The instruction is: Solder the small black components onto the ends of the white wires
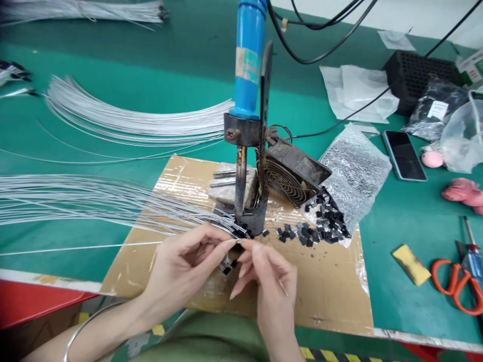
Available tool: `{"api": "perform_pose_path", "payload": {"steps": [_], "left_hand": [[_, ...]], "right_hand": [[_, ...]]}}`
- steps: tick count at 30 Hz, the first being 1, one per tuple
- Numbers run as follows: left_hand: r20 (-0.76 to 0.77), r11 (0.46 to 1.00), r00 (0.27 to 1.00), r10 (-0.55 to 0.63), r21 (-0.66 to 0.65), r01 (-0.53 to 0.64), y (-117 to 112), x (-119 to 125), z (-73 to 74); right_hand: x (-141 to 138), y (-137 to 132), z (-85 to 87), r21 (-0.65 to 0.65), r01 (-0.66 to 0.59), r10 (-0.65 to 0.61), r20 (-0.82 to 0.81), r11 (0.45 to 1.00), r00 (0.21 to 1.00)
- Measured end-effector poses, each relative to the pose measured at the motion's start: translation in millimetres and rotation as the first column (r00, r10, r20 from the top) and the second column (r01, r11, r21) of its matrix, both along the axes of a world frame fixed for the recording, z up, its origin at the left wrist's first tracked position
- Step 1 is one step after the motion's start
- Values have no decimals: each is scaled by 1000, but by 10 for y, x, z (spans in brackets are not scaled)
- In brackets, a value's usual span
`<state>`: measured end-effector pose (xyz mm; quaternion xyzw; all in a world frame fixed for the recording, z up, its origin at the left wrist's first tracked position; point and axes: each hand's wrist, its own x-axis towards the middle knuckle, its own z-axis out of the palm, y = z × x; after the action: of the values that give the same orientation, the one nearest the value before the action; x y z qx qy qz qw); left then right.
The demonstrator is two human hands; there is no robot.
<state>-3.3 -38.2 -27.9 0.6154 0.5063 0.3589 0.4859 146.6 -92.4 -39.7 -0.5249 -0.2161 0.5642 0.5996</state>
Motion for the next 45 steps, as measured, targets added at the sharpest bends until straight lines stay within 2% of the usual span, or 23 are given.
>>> {"api": "perform_pose_path", "payload": {"steps": [1, 2, 3, 5, 7, 8, 10, 14, 18, 25, 27, 28, 29, 31, 33, 35, 37, 39, 42, 45], "left_hand": [[5, 1000, 1000, 4, -24, -3, 10, -3, 1], [13, 999, 1000, 8, -46, -7, 20, -5, 7], [22, 998, 1000, 13, -69, -11, 30, -6, 18], [40, 995, 999, 26, -100, -22, 49, -5, 52], [50, 994, 998, 29, -111, -23, 64, 0, 91], [52, 993, 998, 24, -114, -18, 68, 3, 109], [49, 993, 999, 13, -115, -8, 72, 7, 133], [45, 993, 999, -5, -114, 10, 63, 6, 134], [52, 995, 998, -19, -100, 24, 56, -2, 124], [17, 999, 999, -47, -23, 47, 63, -5, 131], [-6, 999, 998, -54, 3, 55, 64, -6, 130], [-15, 998, 998, -58, 11, 58, 63, -7, 131], [-21, 998, 998, -62, 15, 62, 62, -8, 132], [-32, 998, 997, -65, 13, 65, 61, -10, 134], [-39, 998, 997, -63, -4, 63, 62, -14, 137], [-44, 998, 997, -61, -27, 60, 64, -22, 141], [-51, 997, 997, -63, -50, 61, 68, -34, 152], [-54, 995, 996, -71, -70, 67, 76, -41, 176], [4, 990, 996, -94, -103, 94, 101, -32, 241], [85, 985, 991, -104, -128, 114, 129, -5, 303]], "right_hand": [[82, -25, -13, 30, 11, -15, 128, 999, 992], [170, -46, -27, 52, 49, -62, 301, 997, 952], [259, -60, -44, 50, 95, -108, 496, 994, 862], [412, -63, -86, 66, 161, -148, 803, 985, 578], [508, -40, -135, 80, 158, -127, 941, 984, 313], [532, -23, -160, 92, 134, -119, 969, 987, 215], [547, 7, -201, 120, 60, -124, 989, 991, 86], [535, 16, -219, 144, -78, -148, 988, 987, -48], [555, -1, -187, 145, -150, -163, 980, 978, -112], [572, 71, -223, 153, -156, -188, 953, 976, -239], [560, 65, -221, 159, -128, -183, 960, 979, -210], [550, 53, -211, 162, -97, -175, 974, 982, -147], [536, 37, -197, 157, -56, -160, 986, 986, -40], [494, 4, -151, 114, 32, -118, 954, 993, 275], [426, -16, -84, 45, 75, -80, 809, 996, 582], [332, -13, 1, 3, 66, -52, 642, 998, 765], [220, 11, 94, -28, 55, -34, 496, 998, 868], [108, 44, 183, -84, 79, -43, 369, 993, 929], [-23, 92, 277, -107, 82, -51, 260, 991, 964], [-88, 117, 313, -100, 80, -54, 238, 992, 970]]}}
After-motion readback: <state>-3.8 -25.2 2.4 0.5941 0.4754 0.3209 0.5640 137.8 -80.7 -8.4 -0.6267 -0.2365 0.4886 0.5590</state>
